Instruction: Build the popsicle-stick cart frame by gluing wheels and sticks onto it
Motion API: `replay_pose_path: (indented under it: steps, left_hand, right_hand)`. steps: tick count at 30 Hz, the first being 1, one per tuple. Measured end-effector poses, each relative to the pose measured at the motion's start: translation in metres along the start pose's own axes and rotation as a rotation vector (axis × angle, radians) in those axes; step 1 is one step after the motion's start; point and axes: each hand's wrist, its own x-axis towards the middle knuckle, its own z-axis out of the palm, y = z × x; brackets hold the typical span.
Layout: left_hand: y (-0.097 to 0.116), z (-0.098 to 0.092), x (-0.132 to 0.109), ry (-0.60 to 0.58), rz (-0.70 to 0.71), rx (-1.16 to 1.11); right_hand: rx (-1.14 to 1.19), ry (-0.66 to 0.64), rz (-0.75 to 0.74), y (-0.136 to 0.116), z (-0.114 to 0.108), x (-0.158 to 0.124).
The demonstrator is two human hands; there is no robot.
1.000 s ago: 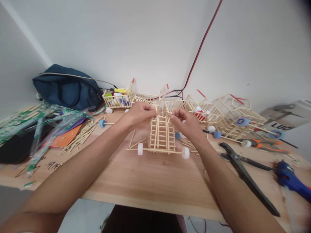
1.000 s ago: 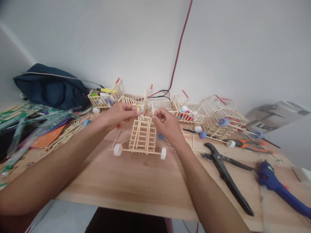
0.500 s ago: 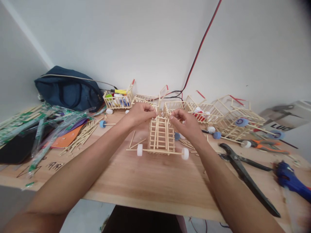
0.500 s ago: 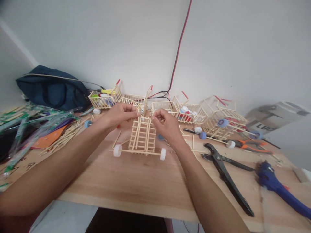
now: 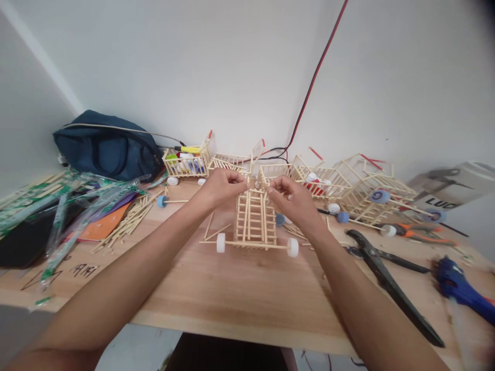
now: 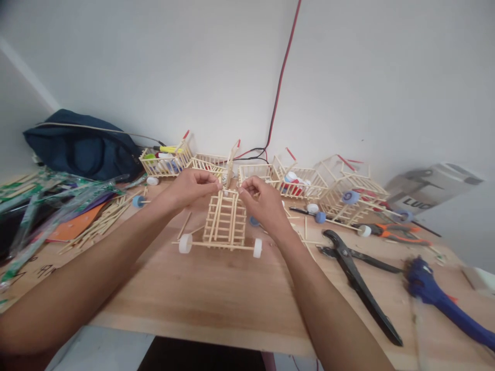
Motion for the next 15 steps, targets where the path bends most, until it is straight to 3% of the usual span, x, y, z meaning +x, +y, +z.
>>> replay_pose_path:
  steps: [15]
  left_hand:
    - [0.0065,-0.0005,-0.0035,0.044,-0.03,-0.04]
  right_hand:
    - [0.038,-0.01,0.019,0.0008,-0.0002,0.0018]
